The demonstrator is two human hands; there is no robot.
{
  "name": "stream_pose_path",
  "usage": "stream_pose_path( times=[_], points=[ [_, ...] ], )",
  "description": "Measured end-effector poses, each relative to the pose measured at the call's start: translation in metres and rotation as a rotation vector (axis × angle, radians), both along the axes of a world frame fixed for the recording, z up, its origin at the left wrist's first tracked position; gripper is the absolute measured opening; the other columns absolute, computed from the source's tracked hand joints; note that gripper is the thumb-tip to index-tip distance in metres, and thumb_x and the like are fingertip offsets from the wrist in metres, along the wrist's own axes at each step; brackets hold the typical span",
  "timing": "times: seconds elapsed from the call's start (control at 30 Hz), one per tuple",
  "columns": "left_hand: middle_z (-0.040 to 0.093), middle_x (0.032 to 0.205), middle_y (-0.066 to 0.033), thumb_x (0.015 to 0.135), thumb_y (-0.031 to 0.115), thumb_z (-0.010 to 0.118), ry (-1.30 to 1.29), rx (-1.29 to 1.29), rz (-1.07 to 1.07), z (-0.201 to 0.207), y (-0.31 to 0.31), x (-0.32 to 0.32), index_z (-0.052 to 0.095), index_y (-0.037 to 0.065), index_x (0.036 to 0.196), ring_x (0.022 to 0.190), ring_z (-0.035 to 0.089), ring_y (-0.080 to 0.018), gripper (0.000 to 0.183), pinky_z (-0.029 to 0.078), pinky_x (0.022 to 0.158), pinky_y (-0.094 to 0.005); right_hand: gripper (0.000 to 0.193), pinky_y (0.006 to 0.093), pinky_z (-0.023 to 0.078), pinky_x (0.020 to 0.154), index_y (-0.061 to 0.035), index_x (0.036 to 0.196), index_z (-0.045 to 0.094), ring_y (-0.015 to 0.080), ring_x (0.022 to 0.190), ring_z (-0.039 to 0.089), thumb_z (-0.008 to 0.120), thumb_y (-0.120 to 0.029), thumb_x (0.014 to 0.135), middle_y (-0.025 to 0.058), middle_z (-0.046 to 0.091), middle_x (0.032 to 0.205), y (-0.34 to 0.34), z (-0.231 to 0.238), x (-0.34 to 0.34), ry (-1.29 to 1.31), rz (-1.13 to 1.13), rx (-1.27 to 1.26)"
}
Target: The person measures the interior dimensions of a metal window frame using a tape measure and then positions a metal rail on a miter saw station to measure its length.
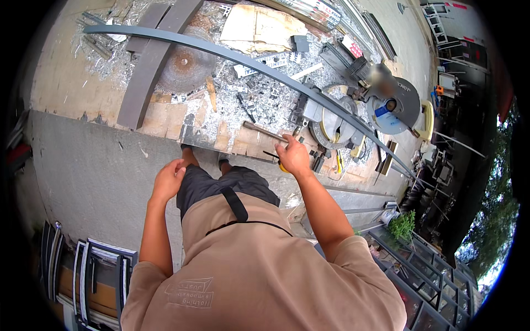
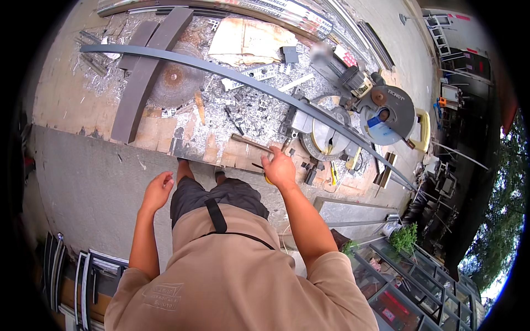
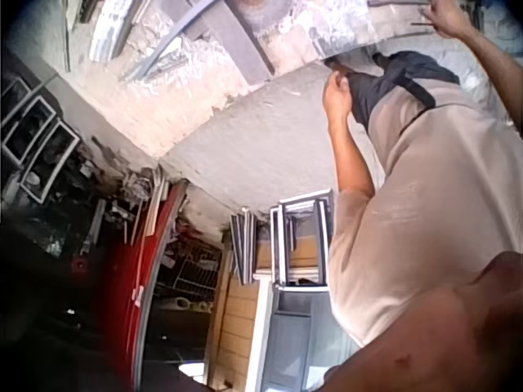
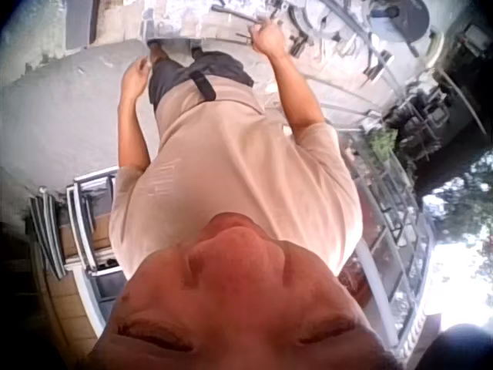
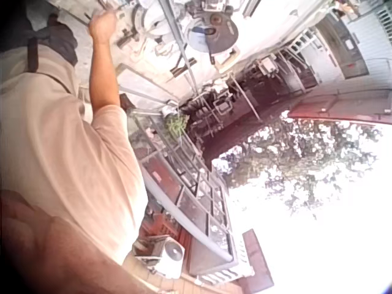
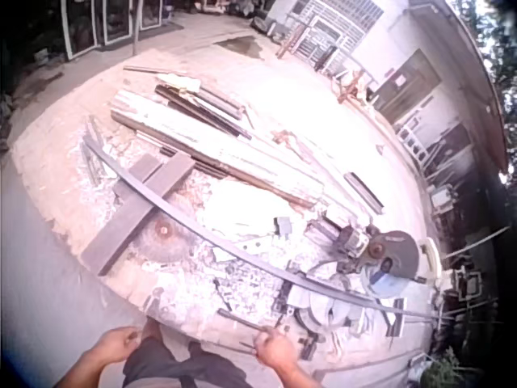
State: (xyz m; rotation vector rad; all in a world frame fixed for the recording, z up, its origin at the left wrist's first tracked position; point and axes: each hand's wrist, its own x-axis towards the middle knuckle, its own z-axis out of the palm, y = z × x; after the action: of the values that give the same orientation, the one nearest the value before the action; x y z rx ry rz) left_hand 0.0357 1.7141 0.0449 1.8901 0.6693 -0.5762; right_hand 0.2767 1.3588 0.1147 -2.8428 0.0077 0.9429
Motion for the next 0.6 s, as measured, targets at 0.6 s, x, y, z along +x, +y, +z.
stream_pose_path(
  times=[0.6],
  points=[
    [0.078, 0.115, -0.0131, 0.104, 0.022, 0.064, -0.146, -0.097, -0.376, 0.000, -0.167, 0.210, 0.068, 0.003, 0.132, 0.105, 0.074, -0.0243, 0.034, 0.056, 0.094, -0.0369, 0.065, 0.0325, 0.050, 0.096, 0.0007, 0.145, 0.061, 0.0191, 0.109, 0.068, 0.071, -0.046, 0.100, 0.0148, 0.076, 0.122, -0.310, 0.269, 0.162, -0.882, -0.682, 0.484]
  ],
)
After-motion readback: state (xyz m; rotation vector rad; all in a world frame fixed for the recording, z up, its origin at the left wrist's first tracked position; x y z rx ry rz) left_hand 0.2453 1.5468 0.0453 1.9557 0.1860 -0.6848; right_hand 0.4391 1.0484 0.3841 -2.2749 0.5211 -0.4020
